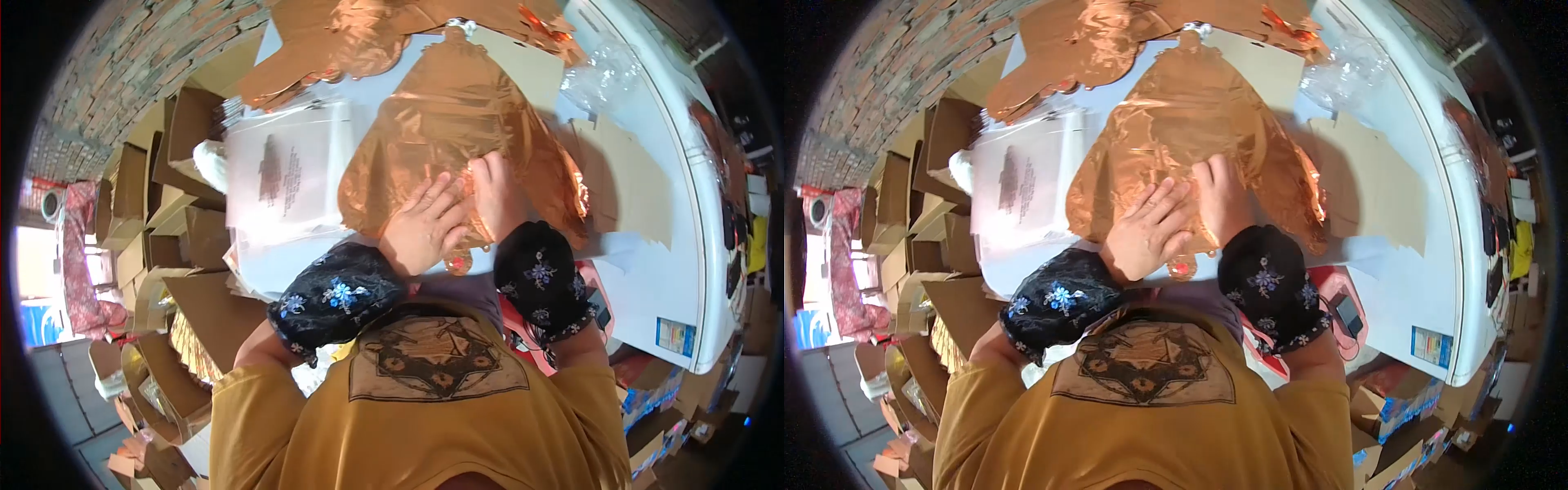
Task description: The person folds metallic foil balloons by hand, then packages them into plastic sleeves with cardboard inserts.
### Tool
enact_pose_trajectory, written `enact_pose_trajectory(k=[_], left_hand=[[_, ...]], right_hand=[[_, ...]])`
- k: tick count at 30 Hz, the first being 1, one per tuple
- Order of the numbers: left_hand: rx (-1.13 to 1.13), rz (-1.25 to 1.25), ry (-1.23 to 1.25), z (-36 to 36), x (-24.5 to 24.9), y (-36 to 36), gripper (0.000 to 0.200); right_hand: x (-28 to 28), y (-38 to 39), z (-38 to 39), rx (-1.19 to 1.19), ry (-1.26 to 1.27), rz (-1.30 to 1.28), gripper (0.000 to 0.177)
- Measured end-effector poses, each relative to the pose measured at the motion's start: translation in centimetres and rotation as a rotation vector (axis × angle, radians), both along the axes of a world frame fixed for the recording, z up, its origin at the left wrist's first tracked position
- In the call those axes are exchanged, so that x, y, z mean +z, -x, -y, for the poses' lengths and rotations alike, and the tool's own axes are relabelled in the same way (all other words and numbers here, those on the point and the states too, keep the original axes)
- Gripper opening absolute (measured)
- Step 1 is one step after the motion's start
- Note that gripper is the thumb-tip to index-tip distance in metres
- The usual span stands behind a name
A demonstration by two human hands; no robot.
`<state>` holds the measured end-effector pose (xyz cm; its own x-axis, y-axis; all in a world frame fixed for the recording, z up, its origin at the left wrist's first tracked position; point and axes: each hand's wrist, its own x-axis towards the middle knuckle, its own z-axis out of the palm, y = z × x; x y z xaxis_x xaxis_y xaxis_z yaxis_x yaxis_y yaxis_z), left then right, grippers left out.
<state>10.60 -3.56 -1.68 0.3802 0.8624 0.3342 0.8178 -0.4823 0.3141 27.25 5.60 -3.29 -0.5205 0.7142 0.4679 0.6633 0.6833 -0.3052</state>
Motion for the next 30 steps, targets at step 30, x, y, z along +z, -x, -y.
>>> enact_pose_trajectory(k=[30], left_hand=[[0.544,0.512,0.090,1.4,3.7,6.7,0.020]], right_hand=[[0.9,0.2,0.7,-0.061,0.127,0.129,0.024]])
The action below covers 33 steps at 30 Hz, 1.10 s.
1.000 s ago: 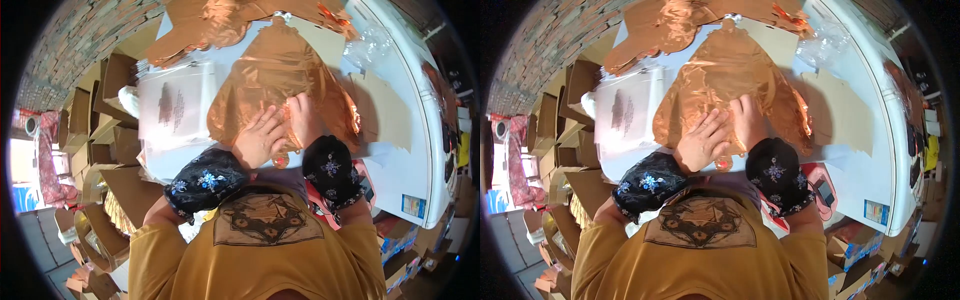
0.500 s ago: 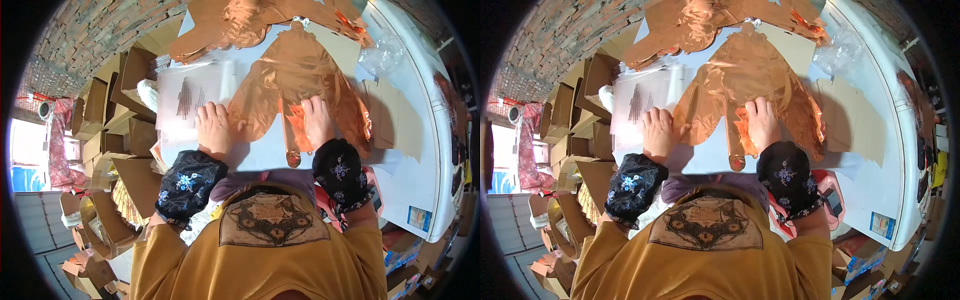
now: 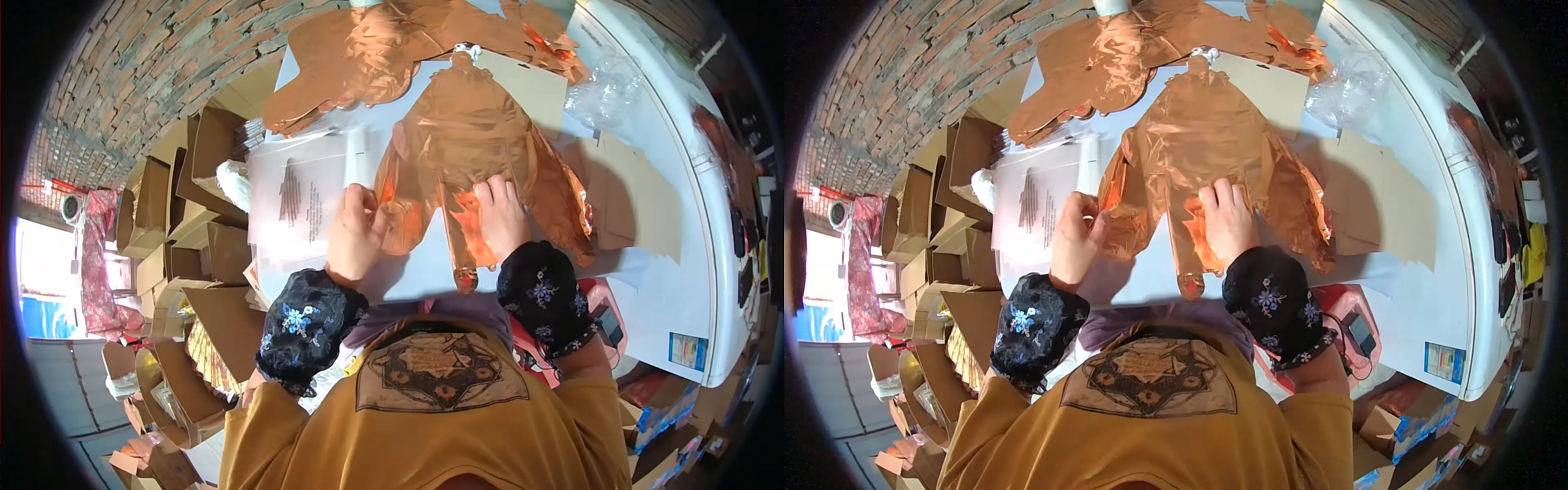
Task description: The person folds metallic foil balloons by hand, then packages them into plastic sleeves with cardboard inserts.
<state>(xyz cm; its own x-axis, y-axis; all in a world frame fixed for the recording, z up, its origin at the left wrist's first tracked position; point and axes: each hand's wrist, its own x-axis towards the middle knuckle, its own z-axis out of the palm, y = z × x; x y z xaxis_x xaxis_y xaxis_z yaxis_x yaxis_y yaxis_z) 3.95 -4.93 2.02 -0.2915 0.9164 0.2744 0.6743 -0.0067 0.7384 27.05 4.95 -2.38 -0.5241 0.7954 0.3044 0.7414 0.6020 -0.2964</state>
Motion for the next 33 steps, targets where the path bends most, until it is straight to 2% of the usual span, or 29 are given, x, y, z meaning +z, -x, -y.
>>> enact_pose_trajectory(k=[2,3,4,6,7,8,10,12,13,14,15,16,19,21,23,27,30,33], left_hand=[[-0.075,0.391,0.037,-0.5,2.1,-2.0,0.020],[-0.191,0.462,-0.026,-1.3,0.7,-2.2,0.020],[-0.238,0.727,0.034,-1.7,1.5,-3.5,0.020],[-0.261,0.887,0.221,-2.3,3.7,-5.8,0.020],[-0.338,0.799,0.344,-2.8,4.3,-5.8,0.020],[-0.392,0.634,0.219,-3.5,2.4,-6.1,0.020],[-0.392,0.783,0.137,-4.9,1.1,-6.6,0.024],[-0.340,0.802,0.155,-6.2,0.3,-5.7,0.026],[-0.274,0.685,0.085,-7.3,-0.8,-5.1,0.022],[-0.185,0.360,-0.003,-8.2,-1.9,-4.4,0.017],[-0.160,0.110,-0.150,-9.1,-2.6,-4.0,0.020],[-0.133,-0.139,-0.296,-9.9,-3.3,-3.8,0.024],[-0.151,-0.501,-0.288,-11.4,-5.2,-3.7,0.032],[-0.205,-0.464,-0.208,-11.5,-6.0,-4.1,0.033],[-0.297,-0.459,-0.109,-12.0,-6.2,-4.2,0.035],[-0.273,-0.517,-0.141,-11.3,-5.0,-5.4,0.035],[-0.266,-0.468,-0.142,-11.9,-6.6,-5.2,0.036],[-0.261,-0.464,-0.148,-11.6,-6.7,-5.5,0.038]], right_hand=[[0.0,0.0,0.0,0.002,-0.003,-0.009,0.023],[-0.1,0.0,0.0,0.004,-0.010,-0.011,0.023],[-0.2,0.0,0.0,0.006,-0.016,-0.013,0.022],[0.0,0.0,0.0,0.000,-0.023,0.006,0.023],[0.0,0.0,0.0,-0.003,-0.027,0.016,0.023],[0.1,0.1,0.1,-0.037,-0.001,-0.049,0.026],[-0.5,0.2,0.4,-0.104,0.052,-0.179,0.033],[-3.0,-1.1,0.4,-0.044,0.388,-0.670,0.059],[-2.4,-1.6,0.7,-0.029,0.320,-0.642,0.064],[-2.2,-1.8,1.0,-0.015,0.254,-0.614,0.069],[-2.7,-1.8,1.0,0.004,0.347,-0.679,0.070],[-2.2,-1.7,1.1,-0.008,0.335,-0.644,0.069],[-0.3,-1.3,1.0,-0.040,0.321,-0.470,0.065],[0.4,-0.7,0.5,-0.074,0.343,-0.267,0.062],[0.4,-0.7,0.5,-0.032,0.256,-0.320,0.057],[-1.2,-0.5,0.2,0.021,0.065,-0.352,0.050],[-0.2,-0.6,0.5,-0.071,0.314,-0.328,0.049],[-0.2,-0.4,0.4,-0.082,0.303,-0.421,0.050]])
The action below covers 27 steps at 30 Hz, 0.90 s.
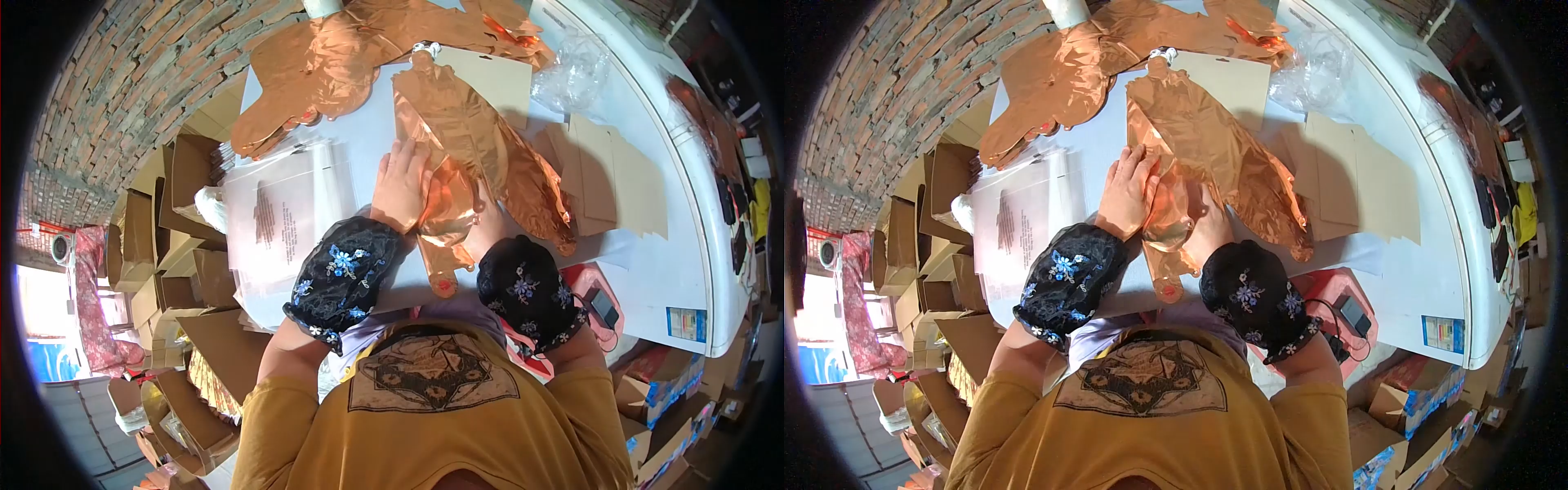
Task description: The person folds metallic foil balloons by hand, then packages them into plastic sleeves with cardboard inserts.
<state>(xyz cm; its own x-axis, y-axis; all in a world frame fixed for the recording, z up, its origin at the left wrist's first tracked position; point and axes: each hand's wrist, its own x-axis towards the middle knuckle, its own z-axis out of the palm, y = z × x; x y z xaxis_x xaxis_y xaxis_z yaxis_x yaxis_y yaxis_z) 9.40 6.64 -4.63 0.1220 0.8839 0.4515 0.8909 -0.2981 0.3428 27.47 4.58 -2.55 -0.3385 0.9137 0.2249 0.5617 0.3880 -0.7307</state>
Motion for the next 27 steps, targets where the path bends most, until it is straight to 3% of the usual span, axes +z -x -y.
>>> enact_pose_trajectory(k=[12,17,21,22,25,27], left_hand=[[0.052,-0.189,-0.030,0.6,-0.4,-0.7,0.043],[0.049,-0.216,-0.070,0.3,-0.5,-0.5,0.044],[0.079,-0.244,-0.066,0.5,-0.2,-0.8,0.043],[0.084,-0.243,-0.063,0.4,-0.3,-0.8,0.043],[0.090,-0.274,-0.061,0.5,-0.5,-0.7,0.045],[0.088,-0.289,-0.067,0.3,-0.4,-0.8,0.046]], right_hand=[[1.3,-0.3,0.5,0.037,-0.096,-0.017,0.048],[-0.5,-1.5,-0.7,0.010,-0.148,-0.083,0.033],[4.0,-3.4,-0.6,-0.168,-0.119,-0.111,0.019],[5.6,-3.3,0.1,-0.160,-0.240,-0.039,0.016],[5.3,-2.0,1.8,0.147,-0.491,0.171,0.032],[4.5,-1.4,2.8,0.193,-0.514,0.281,0.044]])
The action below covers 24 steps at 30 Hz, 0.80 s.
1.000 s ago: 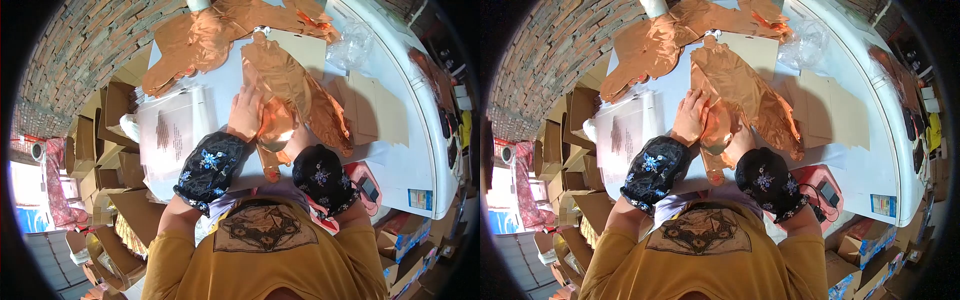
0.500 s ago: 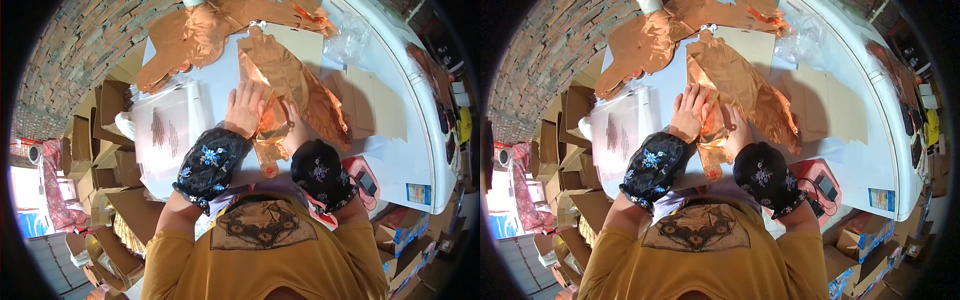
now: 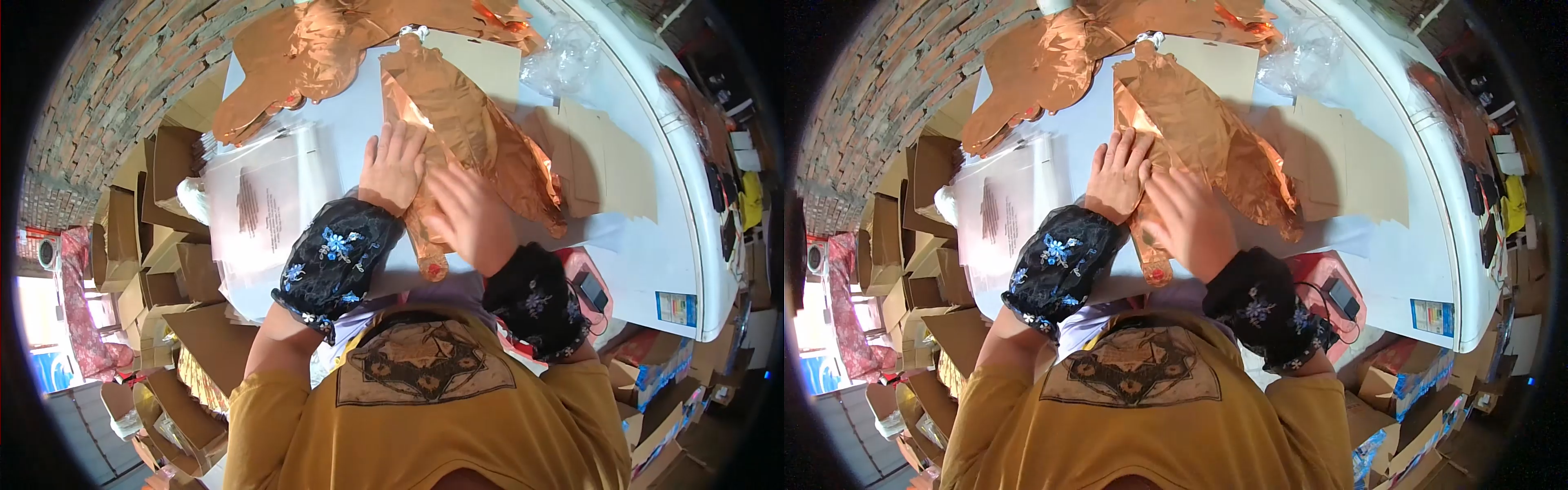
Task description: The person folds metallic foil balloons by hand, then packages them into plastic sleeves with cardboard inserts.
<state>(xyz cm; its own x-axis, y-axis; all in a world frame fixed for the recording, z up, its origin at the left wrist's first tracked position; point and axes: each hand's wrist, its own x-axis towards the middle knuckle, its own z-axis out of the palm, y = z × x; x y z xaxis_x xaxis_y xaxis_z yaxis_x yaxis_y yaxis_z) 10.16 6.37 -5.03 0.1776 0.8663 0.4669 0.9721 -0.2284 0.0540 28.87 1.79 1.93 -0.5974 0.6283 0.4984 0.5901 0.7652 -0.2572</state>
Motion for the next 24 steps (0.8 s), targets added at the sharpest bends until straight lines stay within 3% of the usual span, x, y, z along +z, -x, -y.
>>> enact_pose_trajectory(k=[4,9,13,16,24], left_hand=[[-0.003,-0.017,0.015,0.1,0.3,0.1,0.048],[-0.080,0.087,0.062,-0.3,2.3,0.3,0.040],[-0.009,0.135,0.220,-2.1,3.7,-0.3,0.029],[0.003,0.014,0.004,-2.9,1.6,-0.8,0.029],[-0.115,0.052,-0.056,-2.6,1.0,-0.3,0.036]], right_hand=[[-3.6,-0.2,1.0,0.004,0.054,0.042,0.062],[-4.0,-0.5,1.5,-0.011,0.110,0.039,0.064],[-4.3,-0.4,1.5,-0.010,0.101,0.044,0.065],[-4.7,-0.4,1.5,-0.018,0.110,0.025,0.065],[-4.0,-1.0,1.9,0.020,0.178,-0.047,0.064]])
